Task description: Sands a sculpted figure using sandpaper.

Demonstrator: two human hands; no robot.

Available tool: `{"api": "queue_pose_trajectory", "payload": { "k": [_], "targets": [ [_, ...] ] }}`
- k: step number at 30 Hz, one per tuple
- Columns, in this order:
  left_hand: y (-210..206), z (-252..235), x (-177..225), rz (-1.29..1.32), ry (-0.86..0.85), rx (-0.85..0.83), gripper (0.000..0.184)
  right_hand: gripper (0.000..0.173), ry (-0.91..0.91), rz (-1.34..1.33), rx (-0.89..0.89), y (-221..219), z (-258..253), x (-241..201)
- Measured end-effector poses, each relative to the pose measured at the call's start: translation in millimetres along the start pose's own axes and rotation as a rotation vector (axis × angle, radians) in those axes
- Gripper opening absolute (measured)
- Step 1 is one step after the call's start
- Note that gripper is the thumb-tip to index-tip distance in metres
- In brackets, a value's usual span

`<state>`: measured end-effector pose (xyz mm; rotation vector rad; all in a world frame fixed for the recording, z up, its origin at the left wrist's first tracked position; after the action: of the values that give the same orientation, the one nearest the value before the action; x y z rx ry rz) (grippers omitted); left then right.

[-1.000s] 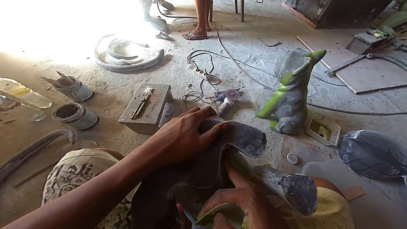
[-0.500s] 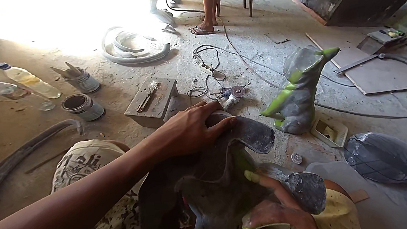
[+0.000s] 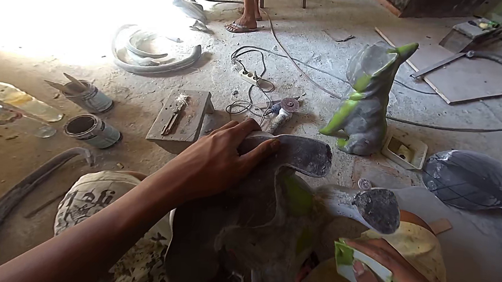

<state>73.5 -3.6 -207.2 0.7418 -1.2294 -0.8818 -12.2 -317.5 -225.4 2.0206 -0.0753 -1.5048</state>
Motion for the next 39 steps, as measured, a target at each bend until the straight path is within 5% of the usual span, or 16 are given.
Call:
{"api": "queue_pose_trajectory", "payload": {
  "k": [11, 19, 26, 35, 39],
  "targets": [
    [6.5, 6.9, -20.0, 0.036, 0.05, 0.082, 0.057, 0.03, 0.101, 0.496, 0.212, -61.2, -4.5, 34.8],
    [10.8, -2.3, -38.5, 0.11, 0.08, 0.073, 0.055, 0.03, 0.236, 0.493, -0.008, -84.8, 10.0, 48.9],
    [10.6, -3.7, -40.1, 0.121, 0.069, 0.066, 0.054, 0.038, 0.105, 0.401, 0.124, -73.6, -26.1, 36.8],
    [13.6, -3.5, -49.5, 0.145, 0.115, 0.077, 0.058, 0.035, 0.267, 0.18, -0.219, -99.0, -10.6, 33.2],
    [12.4, -3.1, -45.1, 0.166, 0.088, 0.076, 0.054, 0.032, 0.209, -0.12, -0.451, -95.0, -12.1, 35.4]
  ]
}}
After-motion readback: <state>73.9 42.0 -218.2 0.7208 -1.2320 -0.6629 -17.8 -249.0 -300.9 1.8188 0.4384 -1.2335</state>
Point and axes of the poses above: each hand's wrist, its own z-axis away from the middle knuckle, its own y-axis out of the back of the hand, x = y × z, the point moved 9 cm from there along -z, towards the middle knuckle, and after that the axes turned 3 degrees about -x, right-handed, at the moved point
